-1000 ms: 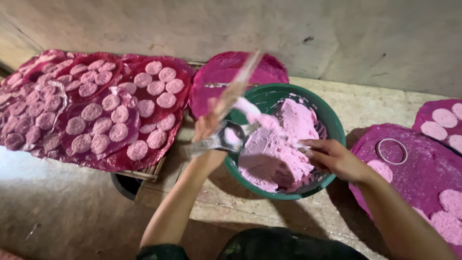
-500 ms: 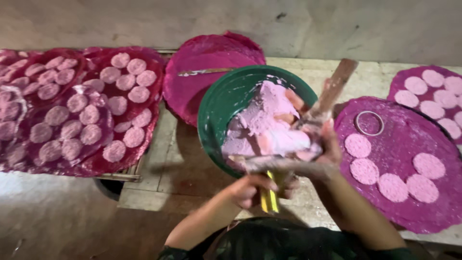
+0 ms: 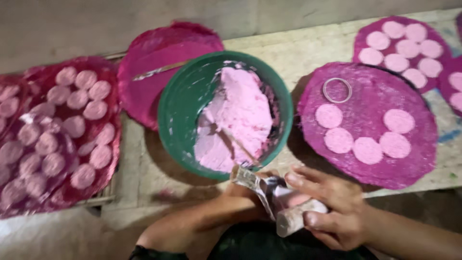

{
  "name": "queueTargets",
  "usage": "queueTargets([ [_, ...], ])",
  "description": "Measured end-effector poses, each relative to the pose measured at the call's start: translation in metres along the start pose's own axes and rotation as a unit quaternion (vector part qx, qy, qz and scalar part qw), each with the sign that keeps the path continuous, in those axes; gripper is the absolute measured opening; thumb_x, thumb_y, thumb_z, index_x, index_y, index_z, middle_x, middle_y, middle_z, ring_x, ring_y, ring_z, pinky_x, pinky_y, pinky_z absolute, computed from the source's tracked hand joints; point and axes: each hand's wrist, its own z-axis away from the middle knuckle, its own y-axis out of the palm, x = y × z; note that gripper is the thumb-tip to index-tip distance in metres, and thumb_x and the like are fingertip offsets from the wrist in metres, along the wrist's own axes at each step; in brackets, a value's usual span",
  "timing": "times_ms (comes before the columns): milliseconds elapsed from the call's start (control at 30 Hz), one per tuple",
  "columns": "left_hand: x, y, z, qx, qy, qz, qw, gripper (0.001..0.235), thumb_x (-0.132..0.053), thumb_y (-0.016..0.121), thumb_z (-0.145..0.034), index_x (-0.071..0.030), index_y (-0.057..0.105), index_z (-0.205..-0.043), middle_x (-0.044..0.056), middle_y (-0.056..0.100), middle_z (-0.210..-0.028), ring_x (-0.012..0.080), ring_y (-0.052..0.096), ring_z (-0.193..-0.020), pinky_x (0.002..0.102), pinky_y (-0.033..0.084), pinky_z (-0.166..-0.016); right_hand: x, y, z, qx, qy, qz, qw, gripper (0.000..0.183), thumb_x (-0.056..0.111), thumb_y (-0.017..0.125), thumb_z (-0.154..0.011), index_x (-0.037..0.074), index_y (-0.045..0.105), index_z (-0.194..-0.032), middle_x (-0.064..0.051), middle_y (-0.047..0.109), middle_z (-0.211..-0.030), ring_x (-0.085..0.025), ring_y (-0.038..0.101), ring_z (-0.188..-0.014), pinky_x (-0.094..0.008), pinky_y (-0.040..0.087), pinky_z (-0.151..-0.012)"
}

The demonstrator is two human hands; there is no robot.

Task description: The person scoops pink dough from a green bowl using a metal scoop and a wooden stick, then presses the dough into a circular metal mold on a pink tray. The person repeatedly fills the mold, levels the dough, and releases the shaped portions onto the tray.

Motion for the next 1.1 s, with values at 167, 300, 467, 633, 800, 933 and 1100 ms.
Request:
queueTargets([
  [167,-0.020,0.008,-0.034,0.017,0.028,0.487,0.873,0.050,-0.025,0.078,-0.081,-0.010,0.064,-0.127,0.007,0.071,-0.117,0.0170,0.071,-0.106,0.033,0.059,-0.090,-0.021,-0.010,0.055,-0.019,0.100,-0.014,0.995,0.051,0.013,0.062,-0.095,0.012,0.042,-0.142,-0.035,0.046,-0.149,-0.052,0.055,-0.135,-0.053,0.053,-0.106],
  [300,-0.041,0.004,-0.073,-0.016,0.004,0.276,0.961,0.055,-0.021,0.084,-0.077,-0.007,0.064,-0.126,0.009,0.070,-0.121,0.0205,0.067,-0.113,0.036,0.055,-0.095,-0.041,-0.040,0.106,-0.094,0.167,-0.161,0.968,0.082,0.031,0.064,-0.108,0.009,0.005,-0.162,-0.026,0.009,-0.171,-0.043,0.015,-0.165,-0.051,0.025,-0.133],
  [467,-0.054,0.010,-0.134,-0.058,-0.004,0.219,0.974,0.064,-0.011,0.094,-0.071,-0.007,0.064,-0.128,0.010,0.069,-0.125,0.0250,0.065,-0.119,0.040,0.053,-0.098,-0.088,-0.116,0.200,0.126,0.514,-0.536,0.658,0.111,0.053,0.080,-0.082,0.001,0.025,-0.163,-0.017,0.042,-0.164,-0.027,0.035,-0.152,-0.039,0.030,-0.122],
  [633,-0.011,0.058,-0.240,-0.034,-0.057,0.426,0.902,0.088,0.007,0.077,-0.060,-0.011,0.051,-0.142,0.006,0.063,-0.134,0.0240,0.062,-0.121,0.042,0.054,-0.097,-0.096,-0.143,0.322,0.081,0.607,-0.436,0.659,0.109,0.039,0.087,-0.069,0.006,0.032,-0.157,-0.012,0.056,-0.144,-0.024,0.053,-0.119,-0.039,0.046,-0.094],
  [800,0.102,0.078,-0.341,-0.373,-0.029,0.104,0.921,0.061,-0.010,0.076,-0.090,-0.004,0.049,-0.145,0.017,0.054,-0.146,0.0286,0.051,-0.135,0.043,0.039,-0.113,-0.092,-0.177,0.416,-0.101,0.589,-0.357,0.718,0.095,0.024,0.085,-0.072,0.001,0.037,-0.151,-0.014,0.056,-0.140,-0.026,0.053,-0.130,-0.041,0.044,-0.106],
  [933,0.167,0.106,-0.354,-0.348,-0.209,0.286,0.868,0.043,-0.017,0.059,-0.102,-0.001,0.055,-0.142,0.019,0.063,-0.132,0.0306,0.057,-0.121,0.043,0.045,-0.105,-0.087,-0.210,0.451,-0.140,0.615,-0.318,0.708,0.094,0.026,0.079,-0.073,0.002,0.036,-0.153,-0.014,0.057,-0.143,-0.028,0.054,-0.132,-0.042,0.042,-0.108],
  [1100,0.183,0.152,-0.322,-0.353,-0.227,0.578,0.700,0.038,-0.013,0.048,-0.104,-0.006,0.057,-0.141,0.012,0.069,-0.122,0.0272,0.063,-0.112,0.042,0.050,-0.099,-0.094,-0.224,0.460,-0.163,0.553,-0.379,0.724,0.101,0.034,0.078,-0.075,0.001,0.032,-0.158,-0.021,0.055,-0.142,-0.032,0.053,-0.132,-0.046,0.039,-0.110],
])
